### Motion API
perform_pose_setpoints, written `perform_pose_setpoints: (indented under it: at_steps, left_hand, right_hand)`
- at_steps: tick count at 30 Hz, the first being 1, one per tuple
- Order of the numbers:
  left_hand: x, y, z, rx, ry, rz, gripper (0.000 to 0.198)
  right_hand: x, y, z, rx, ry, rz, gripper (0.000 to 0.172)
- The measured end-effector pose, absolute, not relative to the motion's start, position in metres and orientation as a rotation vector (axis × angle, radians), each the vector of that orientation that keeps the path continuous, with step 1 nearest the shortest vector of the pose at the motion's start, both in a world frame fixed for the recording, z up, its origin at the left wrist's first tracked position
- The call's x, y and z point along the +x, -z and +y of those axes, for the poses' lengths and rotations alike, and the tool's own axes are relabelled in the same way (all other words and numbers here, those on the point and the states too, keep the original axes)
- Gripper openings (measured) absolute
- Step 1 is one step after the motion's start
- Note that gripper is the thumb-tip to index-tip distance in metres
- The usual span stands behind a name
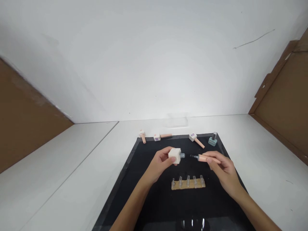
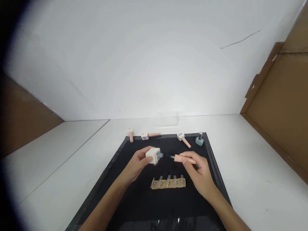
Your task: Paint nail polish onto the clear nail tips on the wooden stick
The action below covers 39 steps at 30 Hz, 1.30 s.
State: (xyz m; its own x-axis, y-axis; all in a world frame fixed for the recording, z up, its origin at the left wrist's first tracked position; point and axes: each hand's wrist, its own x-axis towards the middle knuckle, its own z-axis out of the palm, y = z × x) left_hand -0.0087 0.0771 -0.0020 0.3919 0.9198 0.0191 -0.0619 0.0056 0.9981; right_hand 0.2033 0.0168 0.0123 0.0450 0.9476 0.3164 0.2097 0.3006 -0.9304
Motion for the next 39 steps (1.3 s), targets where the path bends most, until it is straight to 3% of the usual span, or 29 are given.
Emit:
perform_pose_setpoints:
  at_steps: [10,20,26,39]
  left_hand:
    - [-0.008,0.004,0.08,1.408,-0.928,0.97,0.03]
    - [-0.01,0.016,0.083,1.924,-0.553,1.379,0.015]
    - [-0.015,0.022,0.086,2.079,-0.5,1.441,0.018]
    - [-0.02,0.026,0.092,2.278,-0.391,1.539,0.03]
  right_hand:
    - [0.21,0.001,0.015,-0.965,-0.945,-1.285,0.015]
    - [0.215,0.002,0.015,-0.81,-1.029,-1.318,0.018]
    - [0.208,-0.011,0.014,-0.641,-1.138,-1.294,0.009]
    - [0.208,-0.012,0.015,-0.564,-1.201,-1.302,0.008]
